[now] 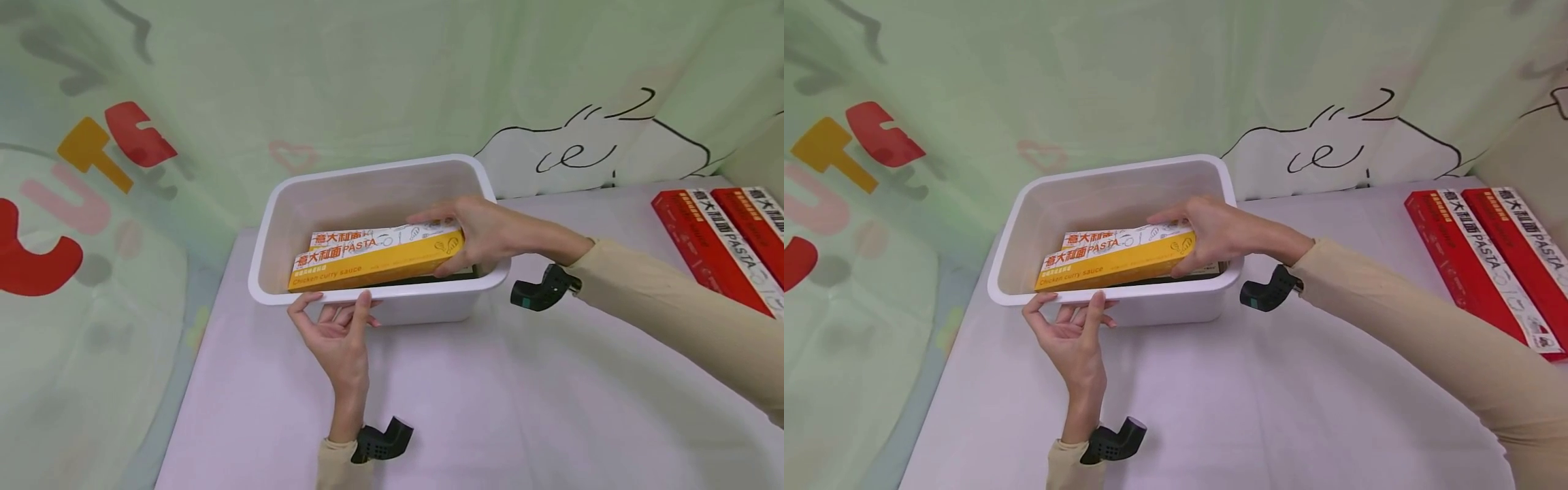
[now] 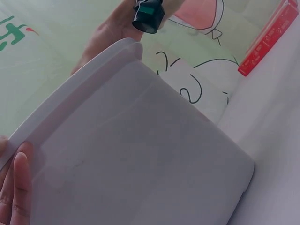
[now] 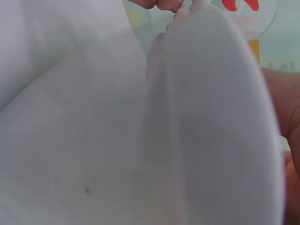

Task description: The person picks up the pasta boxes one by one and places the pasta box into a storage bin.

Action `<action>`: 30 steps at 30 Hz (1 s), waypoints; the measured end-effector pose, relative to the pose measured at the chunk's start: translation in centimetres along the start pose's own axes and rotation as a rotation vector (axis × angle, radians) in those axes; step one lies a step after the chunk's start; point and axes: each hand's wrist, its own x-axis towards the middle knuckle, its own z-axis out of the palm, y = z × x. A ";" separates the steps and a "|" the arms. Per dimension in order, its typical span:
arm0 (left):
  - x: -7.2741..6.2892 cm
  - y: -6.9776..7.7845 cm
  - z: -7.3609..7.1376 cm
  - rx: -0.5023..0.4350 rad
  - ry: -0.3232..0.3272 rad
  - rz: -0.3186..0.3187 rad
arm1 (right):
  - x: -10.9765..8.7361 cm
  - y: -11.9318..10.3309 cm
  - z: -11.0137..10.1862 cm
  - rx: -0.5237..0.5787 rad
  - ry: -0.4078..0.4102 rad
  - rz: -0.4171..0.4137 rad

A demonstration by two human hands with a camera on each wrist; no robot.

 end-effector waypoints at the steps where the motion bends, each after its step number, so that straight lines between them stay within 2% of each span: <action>1: 0.0 0.0 0.0 -0.002 -0.002 -0.001 | 0.0 0.0 -0.1 0.011 -0.001 0.002; 6: -0.1 0.0 0.1 -0.005 -0.018 0.002 | -0.4 0.1 -0.3 0.048 0.018 0.031; 11: -0.2 -0.1 0.4 -0.008 -0.038 -0.014 | -2.2 0.1 -0.5 0.102 0.104 0.042; 15: -0.3 -0.2 0.4 -0.009 -0.041 -0.024 | -5.1 -0.1 -0.4 0.192 0.237 0.069; 20: -0.3 -0.2 0.3 0.009 -0.038 -0.009 | -9.3 0.3 0.9 0.177 0.444 0.080; 25: -0.3 -0.2 0.0 0.019 -0.032 -0.006 | -13.4 3.3 2.9 0.101 0.583 0.097; 27: -0.4 -0.2 -0.1 0.019 -0.029 -0.009 | -15.2 5.3 3.6 0.088 0.615 0.140; 30: -0.5 -0.3 -0.3 0.019 -0.022 -0.010 | -18.3 8.8 4.1 0.073 0.661 0.253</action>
